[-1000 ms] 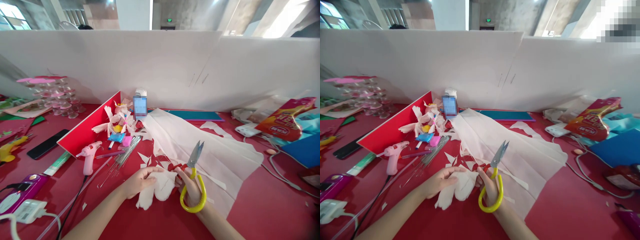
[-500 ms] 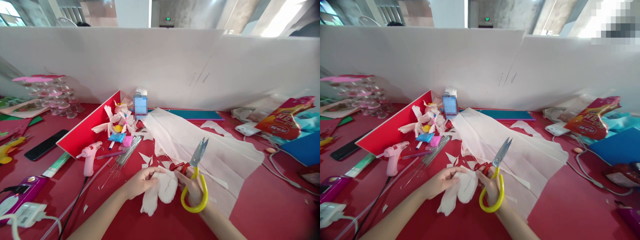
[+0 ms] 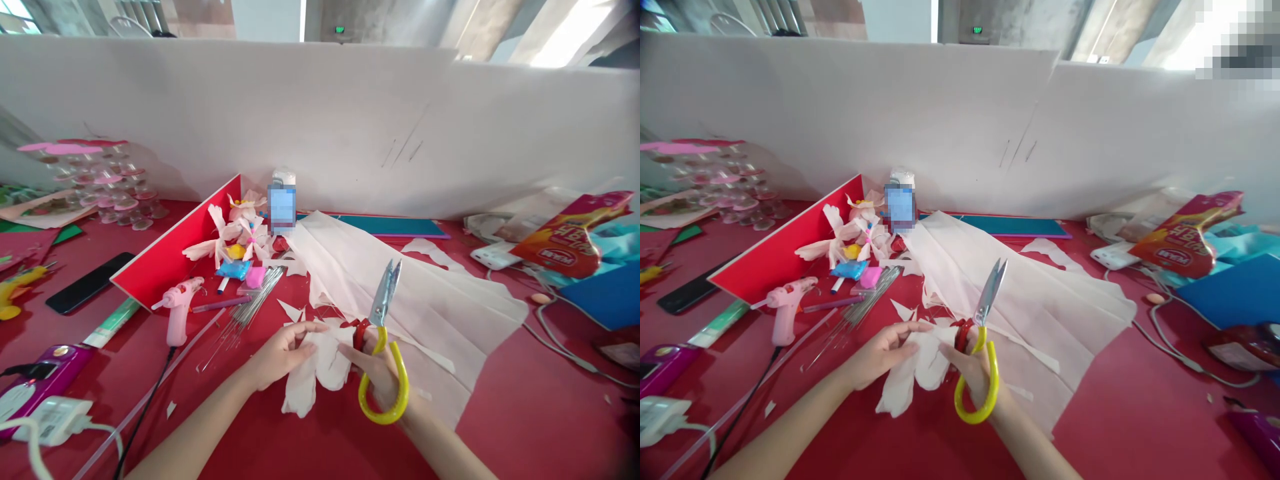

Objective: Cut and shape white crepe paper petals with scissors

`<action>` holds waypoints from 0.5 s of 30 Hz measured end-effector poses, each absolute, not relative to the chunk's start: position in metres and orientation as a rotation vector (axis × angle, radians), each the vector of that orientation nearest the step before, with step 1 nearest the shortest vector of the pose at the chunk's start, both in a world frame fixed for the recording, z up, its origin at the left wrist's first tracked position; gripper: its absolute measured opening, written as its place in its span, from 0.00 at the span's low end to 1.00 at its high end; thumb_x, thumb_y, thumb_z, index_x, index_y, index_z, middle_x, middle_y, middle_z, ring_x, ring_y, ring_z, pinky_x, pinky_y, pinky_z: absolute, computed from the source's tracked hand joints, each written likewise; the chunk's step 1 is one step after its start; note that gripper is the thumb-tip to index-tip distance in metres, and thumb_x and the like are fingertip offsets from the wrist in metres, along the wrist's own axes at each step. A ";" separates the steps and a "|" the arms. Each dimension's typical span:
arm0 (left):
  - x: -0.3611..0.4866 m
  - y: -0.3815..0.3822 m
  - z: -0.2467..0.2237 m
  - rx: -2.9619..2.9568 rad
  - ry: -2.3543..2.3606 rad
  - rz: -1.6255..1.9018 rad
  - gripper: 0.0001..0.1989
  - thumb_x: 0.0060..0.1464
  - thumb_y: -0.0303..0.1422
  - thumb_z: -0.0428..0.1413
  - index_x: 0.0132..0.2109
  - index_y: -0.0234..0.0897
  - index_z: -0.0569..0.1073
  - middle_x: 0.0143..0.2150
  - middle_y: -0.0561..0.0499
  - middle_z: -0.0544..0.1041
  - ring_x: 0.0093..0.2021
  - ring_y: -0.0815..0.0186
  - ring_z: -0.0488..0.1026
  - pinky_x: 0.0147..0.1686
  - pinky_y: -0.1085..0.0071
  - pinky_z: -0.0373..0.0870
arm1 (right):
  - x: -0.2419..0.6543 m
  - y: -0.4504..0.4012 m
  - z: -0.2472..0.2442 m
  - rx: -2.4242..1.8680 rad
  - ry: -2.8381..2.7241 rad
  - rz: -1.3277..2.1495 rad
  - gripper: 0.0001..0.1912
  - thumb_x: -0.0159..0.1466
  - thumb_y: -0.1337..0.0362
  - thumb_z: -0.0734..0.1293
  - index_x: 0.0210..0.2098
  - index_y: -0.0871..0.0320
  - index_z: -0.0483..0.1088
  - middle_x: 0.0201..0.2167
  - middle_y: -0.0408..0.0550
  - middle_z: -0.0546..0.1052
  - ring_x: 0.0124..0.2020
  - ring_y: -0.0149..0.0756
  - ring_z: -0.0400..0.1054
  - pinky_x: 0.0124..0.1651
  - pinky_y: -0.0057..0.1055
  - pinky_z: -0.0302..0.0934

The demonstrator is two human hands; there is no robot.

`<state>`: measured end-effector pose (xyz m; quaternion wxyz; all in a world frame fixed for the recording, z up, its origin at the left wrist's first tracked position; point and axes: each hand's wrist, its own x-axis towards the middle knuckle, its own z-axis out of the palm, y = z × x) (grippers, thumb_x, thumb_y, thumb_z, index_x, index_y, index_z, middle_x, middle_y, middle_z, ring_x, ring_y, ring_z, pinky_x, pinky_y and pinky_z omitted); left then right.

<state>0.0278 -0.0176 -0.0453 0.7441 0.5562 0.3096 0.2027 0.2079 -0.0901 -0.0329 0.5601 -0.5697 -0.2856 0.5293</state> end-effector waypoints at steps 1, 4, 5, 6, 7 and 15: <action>0.028 -0.018 -0.045 1.196 0.675 0.453 0.22 0.56 0.38 0.58 0.58 0.40 0.70 0.47 0.45 0.78 0.46 0.60 0.73 0.46 0.67 0.66 | 0.206 -0.090 -0.033 -1.332 -0.675 1.264 0.17 0.45 0.58 0.78 0.22 0.58 0.67 0.17 0.41 0.70 0.17 0.33 0.63 0.20 0.30 0.59; 0.028 -0.018 -0.045 1.121 0.648 0.495 0.22 0.58 0.38 0.57 0.59 0.41 0.68 0.49 0.46 0.78 0.48 0.61 0.73 0.48 0.67 0.66 | 0.204 -0.088 -0.032 -1.317 -0.651 1.258 0.17 0.44 0.58 0.77 0.20 0.58 0.66 0.15 0.39 0.67 0.15 0.30 0.60 0.18 0.28 0.56; 0.028 -0.018 -0.046 1.101 0.639 0.506 0.22 0.58 0.37 0.57 0.59 0.41 0.68 0.49 0.46 0.77 0.48 0.61 0.73 0.49 0.67 0.65 | 0.204 -0.087 -0.032 -1.314 -0.635 1.249 0.18 0.44 0.58 0.77 0.18 0.58 0.64 0.13 0.38 0.65 0.14 0.28 0.58 0.18 0.27 0.55; 0.027 -0.017 -0.046 1.084 0.630 0.515 0.22 0.58 0.37 0.57 0.59 0.41 0.68 0.50 0.46 0.77 0.48 0.61 0.73 0.49 0.67 0.65 | 0.204 -0.087 -0.031 -1.312 -0.619 1.243 0.19 0.43 0.58 0.77 0.17 0.58 0.63 0.12 0.38 0.64 0.14 0.27 0.57 0.17 0.26 0.53; 0.027 -0.017 -0.047 1.071 0.624 0.521 0.21 0.58 0.37 0.57 0.58 0.41 0.69 0.50 0.46 0.77 0.49 0.61 0.73 0.50 0.66 0.65 | 0.204 -0.086 -0.031 -1.311 -0.602 1.239 0.19 0.43 0.57 0.76 0.16 0.58 0.62 0.12 0.38 0.63 0.14 0.27 0.56 0.17 0.26 0.52; 0.031 -0.015 -0.048 0.998 0.798 0.557 0.16 0.51 0.37 0.63 0.45 0.37 0.71 0.39 0.49 0.77 0.39 0.66 0.74 0.38 0.72 0.67 | 0.211 -0.086 -0.032 -1.314 -0.523 1.200 0.21 0.43 0.59 0.76 0.15 0.57 0.58 0.12 0.36 0.61 0.14 0.25 0.54 0.16 0.25 0.50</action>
